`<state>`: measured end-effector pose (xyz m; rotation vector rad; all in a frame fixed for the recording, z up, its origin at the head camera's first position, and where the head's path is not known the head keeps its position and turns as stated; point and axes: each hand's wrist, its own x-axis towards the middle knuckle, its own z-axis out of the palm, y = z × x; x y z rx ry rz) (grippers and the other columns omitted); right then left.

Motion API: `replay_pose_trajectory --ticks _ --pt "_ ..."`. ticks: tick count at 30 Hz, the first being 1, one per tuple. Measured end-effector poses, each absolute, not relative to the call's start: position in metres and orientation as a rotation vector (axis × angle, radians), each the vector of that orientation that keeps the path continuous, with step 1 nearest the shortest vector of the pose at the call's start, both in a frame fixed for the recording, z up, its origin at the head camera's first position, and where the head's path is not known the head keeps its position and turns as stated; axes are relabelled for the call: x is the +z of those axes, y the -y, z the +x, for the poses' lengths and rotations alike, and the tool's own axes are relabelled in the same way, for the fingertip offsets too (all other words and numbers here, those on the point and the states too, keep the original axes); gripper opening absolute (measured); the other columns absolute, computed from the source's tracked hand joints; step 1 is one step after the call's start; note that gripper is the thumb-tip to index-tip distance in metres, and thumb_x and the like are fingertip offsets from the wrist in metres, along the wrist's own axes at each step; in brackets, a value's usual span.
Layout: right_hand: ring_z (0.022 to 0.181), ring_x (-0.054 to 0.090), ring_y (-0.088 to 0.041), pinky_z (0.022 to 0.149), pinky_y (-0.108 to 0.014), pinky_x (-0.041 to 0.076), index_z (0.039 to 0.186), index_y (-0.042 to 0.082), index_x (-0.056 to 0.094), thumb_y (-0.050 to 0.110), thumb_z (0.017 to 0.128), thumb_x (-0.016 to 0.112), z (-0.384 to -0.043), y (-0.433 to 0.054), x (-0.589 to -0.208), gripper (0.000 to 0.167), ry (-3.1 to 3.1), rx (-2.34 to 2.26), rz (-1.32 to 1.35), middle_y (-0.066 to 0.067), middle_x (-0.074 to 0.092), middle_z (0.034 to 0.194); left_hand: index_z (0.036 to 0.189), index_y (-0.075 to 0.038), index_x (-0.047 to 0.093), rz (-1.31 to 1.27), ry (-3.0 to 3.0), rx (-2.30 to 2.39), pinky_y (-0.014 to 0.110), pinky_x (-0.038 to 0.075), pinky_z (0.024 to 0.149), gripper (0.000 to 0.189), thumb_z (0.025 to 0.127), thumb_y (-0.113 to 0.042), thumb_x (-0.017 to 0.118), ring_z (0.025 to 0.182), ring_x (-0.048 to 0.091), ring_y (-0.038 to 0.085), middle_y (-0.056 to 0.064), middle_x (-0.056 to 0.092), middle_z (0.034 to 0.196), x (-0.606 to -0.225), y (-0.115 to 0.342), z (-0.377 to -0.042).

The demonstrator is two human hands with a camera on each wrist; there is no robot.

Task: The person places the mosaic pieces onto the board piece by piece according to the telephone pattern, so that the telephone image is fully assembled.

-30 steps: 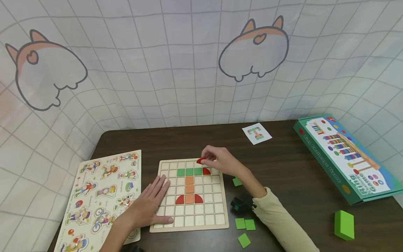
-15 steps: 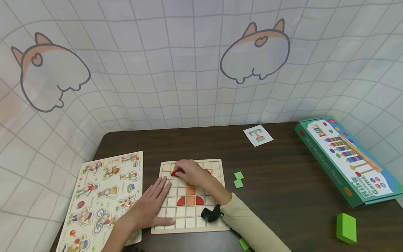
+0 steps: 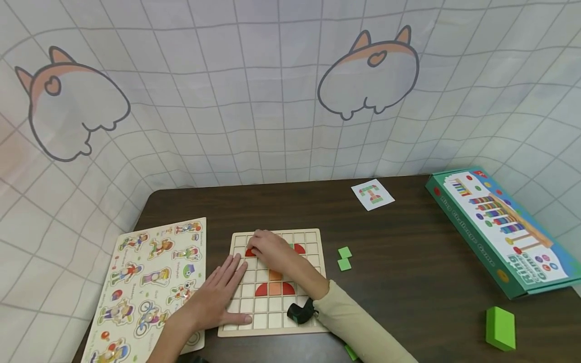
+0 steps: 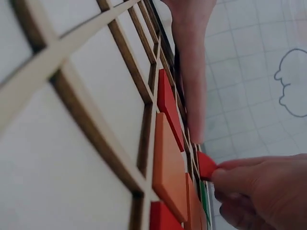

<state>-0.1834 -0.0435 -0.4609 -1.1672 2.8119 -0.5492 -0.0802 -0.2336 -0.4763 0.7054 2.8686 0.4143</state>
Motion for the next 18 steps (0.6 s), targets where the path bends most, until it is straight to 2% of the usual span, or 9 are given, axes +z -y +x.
replay_pose_trajectory --ticks 3,6,11,15,18 --pt "0.104 0.057 -0.013 0.085 -0.022 0.054 0.108 0.019 0.075 0.017 0.097 0.058 -0.181 0.042 -0.461 0.02 -2.881 -0.361 -1.202 0.002 0.064 0.113 0.154 -0.006 0.024 0.721 -2.866 0.428 0.056 0.029 0.116 0.11 0.076 -0.076 0.059 0.149 0.017 0.039 0.018 0.017 0.162 -0.477 0.233 -0.08" --pt "0.11 0.055 -0.014 0.09 -0.023 0.052 0.11 0.021 0.075 0.019 0.098 0.057 -0.18 0.038 -0.459 0.022 -2.902 -0.271 -1.254 0.002 0.064 0.12 0.154 -0.006 0.025 0.739 -2.87 0.449 0.058 0.029 0.115 0.11 0.076 -0.075 0.06 0.149 0.018 0.04 0.019 0.017 0.162 -0.477 0.234 -0.079" --pt "0.118 0.056 -0.018 0.097 -0.03 0.051 0.121 0.015 0.07 0.021 0.099 0.056 -0.18 0.013 -0.45 0.027 -2.793 -0.503 -1.26 -0.001 0.061 0.129 0.153 -0.004 0.025 0.775 -2.891 0.476 0.059 0.032 0.112 0.109 0.076 -0.072 0.063 0.148 0.02 0.042 0.021 0.019 0.161 -0.477 0.232 -0.078" --pt "0.116 0.058 -0.02 0.096 -0.035 0.052 0.124 0.009 0.067 0.022 0.098 0.057 -0.175 -0.026 -0.446 0.03 -2.675 -0.758 -1.241 -0.004 0.062 0.126 0.154 -0.005 0.023 0.737 -2.865 0.457 0.057 0.03 0.115 0.11 0.076 -0.073 0.062 0.149 0.018 0.04 0.02 0.017 0.162 -0.473 0.231 -0.079" --pt "0.111 0.06 -0.02 0.093 -0.036 0.053 0.119 0.008 0.07 0.02 0.096 0.06 -0.169 -0.061 -0.449 0.027 -2.704 -0.821 -1.259 -0.005 0.065 0.12 0.154 -0.004 0.023 0.717 -2.853 0.446 0.056 0.028 0.116 0.112 0.075 -0.073 0.062 0.149 0.017 0.04 0.019 0.016 0.162 -0.472 0.231 -0.079"
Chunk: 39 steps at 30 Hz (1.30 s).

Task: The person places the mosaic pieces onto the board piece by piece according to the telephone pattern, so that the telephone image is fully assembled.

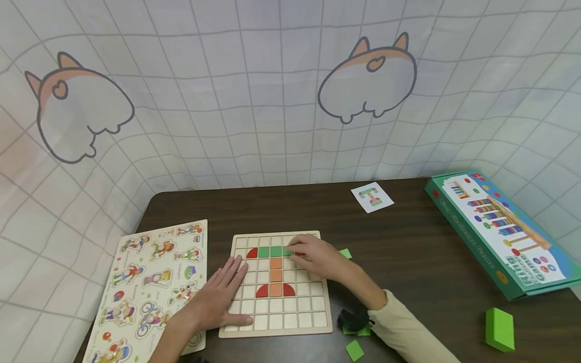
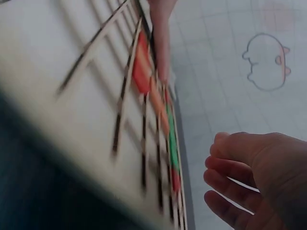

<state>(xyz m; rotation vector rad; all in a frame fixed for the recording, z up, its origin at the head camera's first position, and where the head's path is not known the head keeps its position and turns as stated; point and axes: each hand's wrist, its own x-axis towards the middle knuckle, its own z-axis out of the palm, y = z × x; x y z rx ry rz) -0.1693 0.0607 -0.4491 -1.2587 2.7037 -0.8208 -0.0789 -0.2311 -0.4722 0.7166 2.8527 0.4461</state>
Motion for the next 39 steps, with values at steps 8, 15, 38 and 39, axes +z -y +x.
replay_pose_trajectory --ticks 8,15,38,39 --pt "0.104 0.062 -0.022 0.086 -0.039 0.054 0.126 0.005 0.064 0.018 0.094 0.063 -0.165 -0.147 -0.459 0.034 -2.792 -0.859 -1.068 -0.008 0.064 0.119 0.154 -0.005 0.024 0.738 -2.846 0.472 0.057 0.03 0.114 0.112 0.074 -0.073 0.063 0.149 0.02 0.04 0.019 0.018 0.162 -0.474 0.233 -0.081" --pt "0.109 0.063 -0.026 0.087 -0.043 0.054 0.131 0.004 0.059 0.019 0.091 0.067 -0.177 -0.172 -0.457 0.043 -2.815 -0.906 -0.952 -0.011 0.062 0.123 0.154 -0.006 0.025 0.762 -2.847 0.483 0.056 0.032 0.114 0.108 0.077 -0.071 0.061 0.148 0.021 0.039 0.018 0.019 0.162 -0.476 0.239 -0.083" --pt "0.109 0.063 -0.028 0.089 -0.044 0.054 0.112 0.006 0.07 0.013 0.089 0.068 -0.175 -0.183 -0.472 0.024 -2.775 -0.711 -1.167 -0.01 0.066 0.12 0.155 -0.004 0.019 0.673 -2.822 0.454 0.051 0.027 0.119 0.106 0.082 -0.071 0.057 0.151 0.016 0.032 0.013 0.014 0.164 -0.475 0.238 -0.084" --pt "0.11 0.063 -0.028 0.089 -0.044 0.053 0.111 0.006 0.07 0.013 0.089 0.068 -0.175 -0.183 -0.472 0.023 -2.774 -0.711 -1.16 -0.01 0.066 0.12 0.155 -0.004 0.019 0.672 -2.821 0.455 0.051 0.027 0.119 0.106 0.082 -0.071 0.057 0.151 0.016 0.032 0.013 0.014 0.164 -0.475 0.238 -0.084"
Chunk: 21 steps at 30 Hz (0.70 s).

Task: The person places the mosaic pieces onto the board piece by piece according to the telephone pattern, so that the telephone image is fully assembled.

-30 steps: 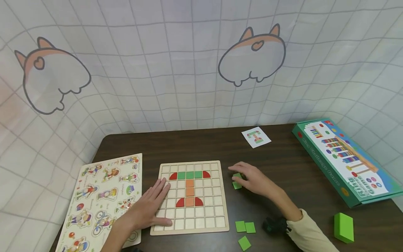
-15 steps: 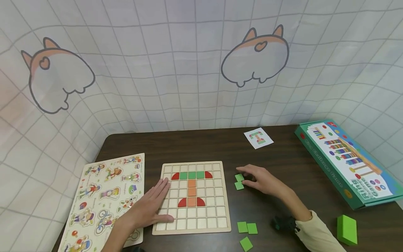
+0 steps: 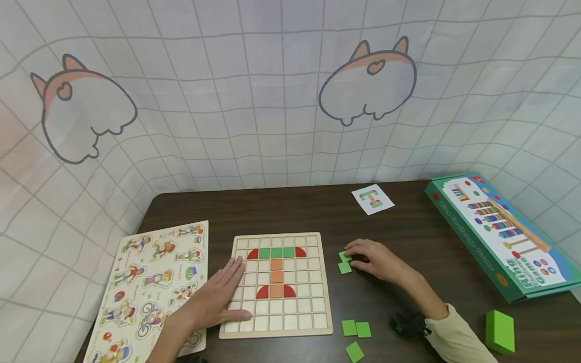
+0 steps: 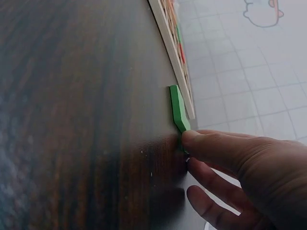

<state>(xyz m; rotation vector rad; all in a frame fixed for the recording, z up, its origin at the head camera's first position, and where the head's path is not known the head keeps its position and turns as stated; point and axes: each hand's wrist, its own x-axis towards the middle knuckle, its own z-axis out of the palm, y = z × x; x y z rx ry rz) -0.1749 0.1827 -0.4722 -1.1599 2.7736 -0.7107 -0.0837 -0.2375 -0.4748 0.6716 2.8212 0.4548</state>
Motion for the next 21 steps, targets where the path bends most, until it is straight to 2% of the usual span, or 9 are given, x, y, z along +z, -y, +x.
replay_pose_trajectory --ticks 7,11,16,21 --pt "0.108 0.064 -0.028 0.088 -0.044 0.054 0.11 0.007 0.071 0.011 0.089 0.068 -0.176 -0.182 -0.474 0.022 -2.781 -0.733 -1.153 -0.01 0.066 0.118 0.155 -0.004 0.02 0.678 -2.832 0.443 0.05 0.028 0.118 0.105 0.082 -0.07 0.056 0.151 0.018 0.032 0.013 0.015 0.164 -0.474 0.237 -0.083" --pt "0.104 0.065 -0.027 0.085 -0.042 0.054 0.104 0.008 0.071 0.009 0.087 0.069 -0.175 -0.18 -0.474 0.016 -2.802 -0.717 -1.155 -0.009 0.067 0.114 0.155 -0.004 0.019 0.674 -2.827 0.45 0.051 0.028 0.118 0.105 0.082 -0.07 0.057 0.151 0.017 0.032 0.013 0.015 0.164 -0.474 0.238 -0.082" --pt "0.085 0.063 -0.016 0.072 -0.032 0.054 0.09 0.012 0.068 0.01 0.084 0.073 -0.171 -0.175 -0.472 0.008 -2.86 -0.697 -1.085 -0.001 0.065 0.099 0.155 -0.004 0.019 0.664 -2.813 0.457 0.052 0.027 0.118 0.106 0.082 -0.071 0.056 0.151 0.016 0.033 0.013 0.014 0.164 -0.475 0.236 -0.082" --pt "0.073 0.057 -0.009 0.062 -0.023 0.049 0.088 0.013 0.067 0.013 0.083 0.075 -0.17 -0.171 -0.47 0.009 -2.897 -0.677 -1.063 0.001 0.061 0.092 0.154 -0.003 0.021 0.666 -2.824 0.461 0.053 0.028 0.117 0.105 0.082 -0.07 0.058 0.151 0.018 0.034 0.014 0.016 0.163 -0.473 0.235 -0.082"
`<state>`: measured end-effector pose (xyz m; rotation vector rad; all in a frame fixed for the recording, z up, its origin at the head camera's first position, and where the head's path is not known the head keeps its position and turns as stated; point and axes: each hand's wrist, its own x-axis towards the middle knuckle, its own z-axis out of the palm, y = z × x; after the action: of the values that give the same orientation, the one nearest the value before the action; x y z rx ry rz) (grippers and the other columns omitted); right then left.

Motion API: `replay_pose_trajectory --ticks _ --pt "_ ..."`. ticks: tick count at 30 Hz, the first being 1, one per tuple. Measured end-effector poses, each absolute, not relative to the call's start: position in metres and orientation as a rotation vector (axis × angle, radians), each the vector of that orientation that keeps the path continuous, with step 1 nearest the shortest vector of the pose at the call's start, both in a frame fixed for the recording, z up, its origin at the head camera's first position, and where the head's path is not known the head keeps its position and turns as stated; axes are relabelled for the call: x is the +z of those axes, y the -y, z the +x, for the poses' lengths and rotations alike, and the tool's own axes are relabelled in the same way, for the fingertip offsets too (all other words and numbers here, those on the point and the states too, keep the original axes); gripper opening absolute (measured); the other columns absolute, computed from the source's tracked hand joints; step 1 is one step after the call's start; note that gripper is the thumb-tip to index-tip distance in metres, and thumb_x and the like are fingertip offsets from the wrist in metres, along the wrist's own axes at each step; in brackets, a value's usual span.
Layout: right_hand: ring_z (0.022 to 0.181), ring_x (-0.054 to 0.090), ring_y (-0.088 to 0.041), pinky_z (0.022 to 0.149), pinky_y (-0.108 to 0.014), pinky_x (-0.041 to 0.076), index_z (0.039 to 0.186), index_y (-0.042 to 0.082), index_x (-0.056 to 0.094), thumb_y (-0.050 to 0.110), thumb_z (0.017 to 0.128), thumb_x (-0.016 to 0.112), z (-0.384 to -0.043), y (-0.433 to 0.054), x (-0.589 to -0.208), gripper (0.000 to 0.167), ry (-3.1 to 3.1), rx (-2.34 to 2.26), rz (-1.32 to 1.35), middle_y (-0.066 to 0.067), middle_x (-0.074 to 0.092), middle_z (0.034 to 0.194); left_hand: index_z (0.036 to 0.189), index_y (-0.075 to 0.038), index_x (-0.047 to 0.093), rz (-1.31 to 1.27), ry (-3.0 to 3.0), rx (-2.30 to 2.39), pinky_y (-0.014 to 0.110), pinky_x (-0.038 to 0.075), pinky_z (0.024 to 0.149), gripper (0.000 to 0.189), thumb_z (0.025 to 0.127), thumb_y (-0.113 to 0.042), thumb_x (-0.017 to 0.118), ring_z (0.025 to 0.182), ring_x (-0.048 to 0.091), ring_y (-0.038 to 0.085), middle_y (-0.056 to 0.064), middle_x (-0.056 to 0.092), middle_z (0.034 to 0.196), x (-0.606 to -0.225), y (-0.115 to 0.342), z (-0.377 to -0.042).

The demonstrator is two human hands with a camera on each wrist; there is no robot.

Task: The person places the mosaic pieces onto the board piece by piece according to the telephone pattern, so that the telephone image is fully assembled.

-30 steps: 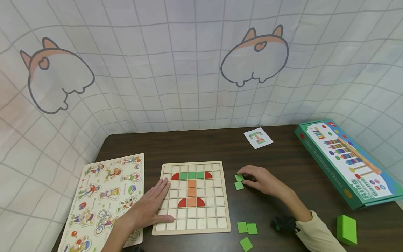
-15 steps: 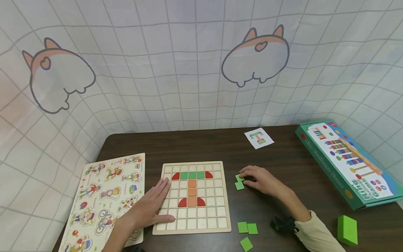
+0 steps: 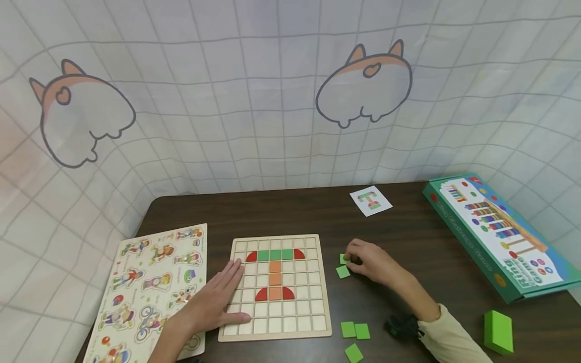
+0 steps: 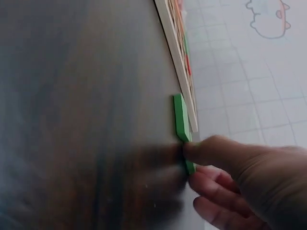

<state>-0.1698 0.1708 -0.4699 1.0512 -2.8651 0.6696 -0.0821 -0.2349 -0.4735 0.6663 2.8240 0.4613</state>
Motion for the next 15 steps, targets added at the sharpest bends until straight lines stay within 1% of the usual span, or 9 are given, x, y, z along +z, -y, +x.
replay_pose_trajectory --ticks 3,6,10,15 --pt "0.071 0.058 -0.01 0.06 -0.021 0.047 0.09 0.013 0.069 0.013 0.082 0.077 -0.173 -0.168 -0.468 0.011 2.814 0.651 1.021 0.0 0.062 0.093 0.154 -0.003 0.021 0.672 -2.822 0.464 0.053 0.029 0.117 0.105 0.082 -0.069 0.058 0.15 0.018 0.035 0.015 0.016 0.163 -0.471 0.235 -0.083" --pt "0.074 0.061 -0.011 0.062 -0.022 0.049 0.094 0.013 0.071 0.013 0.081 0.077 -0.175 -0.161 -0.464 0.014 2.748 0.693 1.022 0.0 0.063 0.096 0.154 -0.003 0.022 0.672 -2.825 0.461 0.053 0.029 0.117 0.105 0.082 -0.07 0.058 0.15 0.019 0.035 0.015 0.017 0.163 -0.472 0.235 -0.082" --pt "0.08 0.062 -0.01 0.066 -0.022 0.051 0.098 0.013 0.072 0.015 0.082 0.076 -0.175 -0.142 -0.459 0.016 2.694 0.78 1.128 0.001 0.064 0.099 0.154 -0.004 0.021 0.669 -2.834 0.443 0.052 0.029 0.117 0.106 0.081 -0.071 0.057 0.15 0.019 0.033 0.013 0.017 0.163 -0.473 0.235 -0.082" --pt "0.081 0.06 -0.011 0.07 -0.021 0.052 0.1 0.015 0.072 0.02 0.084 0.076 -0.173 -0.108 -0.458 0.017 2.681 0.749 1.286 0.002 0.065 0.101 0.154 -0.004 0.022 0.672 -2.847 0.426 0.052 0.03 0.117 0.106 0.081 -0.072 0.056 0.15 0.02 0.034 0.014 0.018 0.163 -0.474 0.235 -0.083"
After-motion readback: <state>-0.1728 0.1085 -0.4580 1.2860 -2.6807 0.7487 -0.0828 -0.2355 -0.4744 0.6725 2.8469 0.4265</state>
